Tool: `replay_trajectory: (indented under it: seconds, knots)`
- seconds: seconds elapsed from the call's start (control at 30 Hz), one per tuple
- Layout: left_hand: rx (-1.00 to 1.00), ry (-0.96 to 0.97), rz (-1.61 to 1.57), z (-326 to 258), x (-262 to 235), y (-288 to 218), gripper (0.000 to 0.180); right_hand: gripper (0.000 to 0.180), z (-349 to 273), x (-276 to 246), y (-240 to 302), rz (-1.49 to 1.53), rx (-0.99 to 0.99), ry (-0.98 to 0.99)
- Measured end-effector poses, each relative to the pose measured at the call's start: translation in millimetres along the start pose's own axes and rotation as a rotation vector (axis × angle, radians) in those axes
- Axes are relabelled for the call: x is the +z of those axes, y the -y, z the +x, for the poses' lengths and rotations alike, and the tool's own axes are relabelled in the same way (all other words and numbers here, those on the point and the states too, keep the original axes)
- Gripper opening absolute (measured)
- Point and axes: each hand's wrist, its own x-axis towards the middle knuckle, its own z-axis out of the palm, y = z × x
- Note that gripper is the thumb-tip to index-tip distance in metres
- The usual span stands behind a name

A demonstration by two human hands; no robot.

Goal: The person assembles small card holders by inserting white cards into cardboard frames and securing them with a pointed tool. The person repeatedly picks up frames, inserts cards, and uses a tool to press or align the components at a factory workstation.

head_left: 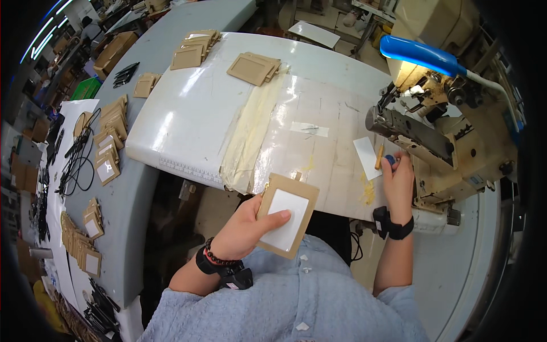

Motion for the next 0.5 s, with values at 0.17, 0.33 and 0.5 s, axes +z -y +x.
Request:
replay_trajectory:
  seconds: [0.17,0.33,0.5]
  knots:
    - [0.027,-0.009,0.026,-3.2,-2.1,-1.2,0.041,0.028,7.3,13.0,-11.3,0.099,0.121,0.158]
    - [-0.006,0.0,-0.011,-1.6,-4.0,-0.8,0.04,0.036,12.7,16.9,4.8,0.096,0.11,0.179]
    - [-0.024,-0.017,-0.05,-0.3,-6.0,3.0,0.04,0.044,23.1,4.8,29.2,0.074,0.224,0.359]
